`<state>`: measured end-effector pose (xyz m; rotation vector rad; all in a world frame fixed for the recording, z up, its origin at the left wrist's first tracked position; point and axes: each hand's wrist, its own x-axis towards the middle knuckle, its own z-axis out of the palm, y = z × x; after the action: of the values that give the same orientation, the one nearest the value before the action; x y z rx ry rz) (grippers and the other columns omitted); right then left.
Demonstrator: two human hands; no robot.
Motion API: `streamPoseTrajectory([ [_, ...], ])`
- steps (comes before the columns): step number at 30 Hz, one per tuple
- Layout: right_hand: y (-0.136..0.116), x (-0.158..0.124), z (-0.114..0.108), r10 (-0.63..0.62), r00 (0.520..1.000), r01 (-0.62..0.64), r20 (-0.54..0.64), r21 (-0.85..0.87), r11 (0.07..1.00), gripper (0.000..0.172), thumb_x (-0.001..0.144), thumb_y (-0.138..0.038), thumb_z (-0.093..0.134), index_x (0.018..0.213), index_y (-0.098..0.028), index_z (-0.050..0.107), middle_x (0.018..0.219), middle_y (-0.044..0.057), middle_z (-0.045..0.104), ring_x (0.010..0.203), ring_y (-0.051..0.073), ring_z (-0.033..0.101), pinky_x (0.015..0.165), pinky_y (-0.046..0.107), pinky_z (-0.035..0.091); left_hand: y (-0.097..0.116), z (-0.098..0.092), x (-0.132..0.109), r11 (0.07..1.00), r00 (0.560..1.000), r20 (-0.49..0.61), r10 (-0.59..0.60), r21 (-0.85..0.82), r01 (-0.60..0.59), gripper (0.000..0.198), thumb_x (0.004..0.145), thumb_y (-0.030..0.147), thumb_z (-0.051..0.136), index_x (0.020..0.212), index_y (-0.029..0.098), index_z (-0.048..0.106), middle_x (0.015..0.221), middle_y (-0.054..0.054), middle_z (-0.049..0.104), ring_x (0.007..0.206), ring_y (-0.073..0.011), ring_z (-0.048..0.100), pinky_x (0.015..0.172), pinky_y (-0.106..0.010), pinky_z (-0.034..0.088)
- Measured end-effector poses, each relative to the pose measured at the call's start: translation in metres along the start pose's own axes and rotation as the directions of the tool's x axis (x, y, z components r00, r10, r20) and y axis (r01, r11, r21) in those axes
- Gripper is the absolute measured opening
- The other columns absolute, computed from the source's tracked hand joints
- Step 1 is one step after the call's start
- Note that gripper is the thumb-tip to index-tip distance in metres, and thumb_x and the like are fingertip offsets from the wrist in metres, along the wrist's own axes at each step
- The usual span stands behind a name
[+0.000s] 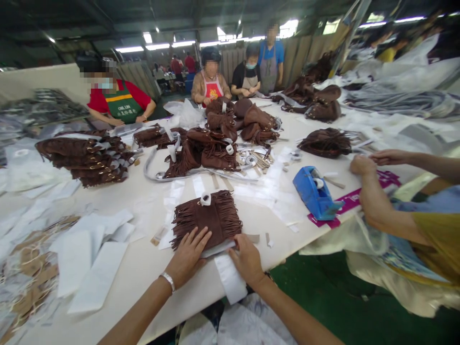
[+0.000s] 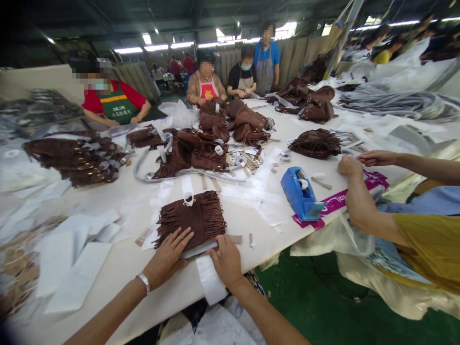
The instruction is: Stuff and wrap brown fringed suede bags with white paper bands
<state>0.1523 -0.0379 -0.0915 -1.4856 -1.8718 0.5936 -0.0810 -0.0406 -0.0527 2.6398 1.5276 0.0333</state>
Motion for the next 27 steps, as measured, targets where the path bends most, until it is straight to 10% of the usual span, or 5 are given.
streamPoseTrajectory([
  [6,0.004,0.01,0.005,0.427,0.879,-0.459,0.212,0.617,0.639,0.022,0.072,-0.037,0.065,0.083,-0.02,0.058,0.067,-0.003,0.06,0.06,0.014,0.055,0.059,0.026,0.045,-0.002,0.008,-0.002,0.999,0.997,-0.076,0.014,0.034,-0.012,0.071,0.091,0.026,0.052,0.152,0.023,0.017,0.157,-0.007,0.026,0.145,-0.0314,0.019,0.112,-0.052,0.031],
  [14,0.003,0.008,0.014,0.579,0.773,-0.562,0.258,0.703,0.436,0.029,0.067,-0.042,0.061,0.083,-0.02,0.052,0.061,-0.004,0.059,0.052,0.014,0.059,0.053,0.029,0.053,-0.01,0.015,-0.002,0.998,0.994,-0.104,0.043,0.047,-0.038,0.074,0.092,0.041,0.054,0.153,0.024,0.016,0.156,-0.006,0.028,0.144,-0.0318,0.023,0.111,-0.052,0.032],
  [23,0.0,0.016,0.002,0.547,0.807,-0.551,0.221,0.614,0.565,0.012,0.076,-0.031,0.055,0.081,-0.021,0.051,0.063,-0.003,0.06,0.055,0.017,0.062,0.054,0.029,0.052,-0.012,0.028,-0.001,0.995,0.986,-0.157,0.059,0.088,-0.045,0.064,0.094,0.044,0.049,0.151,0.029,0.023,0.153,-0.004,0.035,0.14,-0.0329,0.032,0.106,-0.052,0.038],
  [27,0.008,0.016,-0.028,0.375,0.926,-0.366,0.045,0.349,0.863,0.01,0.083,-0.027,0.054,0.09,-0.021,0.058,0.084,0.002,0.064,0.076,0.019,0.063,0.074,0.033,0.051,-0.011,0.03,-0.001,0.995,0.983,-0.174,0.055,0.094,-0.039,0.062,0.095,0.042,0.048,0.15,0.03,0.024,0.152,-0.002,0.035,0.14,-0.0333,0.032,0.106,-0.053,0.038],
])
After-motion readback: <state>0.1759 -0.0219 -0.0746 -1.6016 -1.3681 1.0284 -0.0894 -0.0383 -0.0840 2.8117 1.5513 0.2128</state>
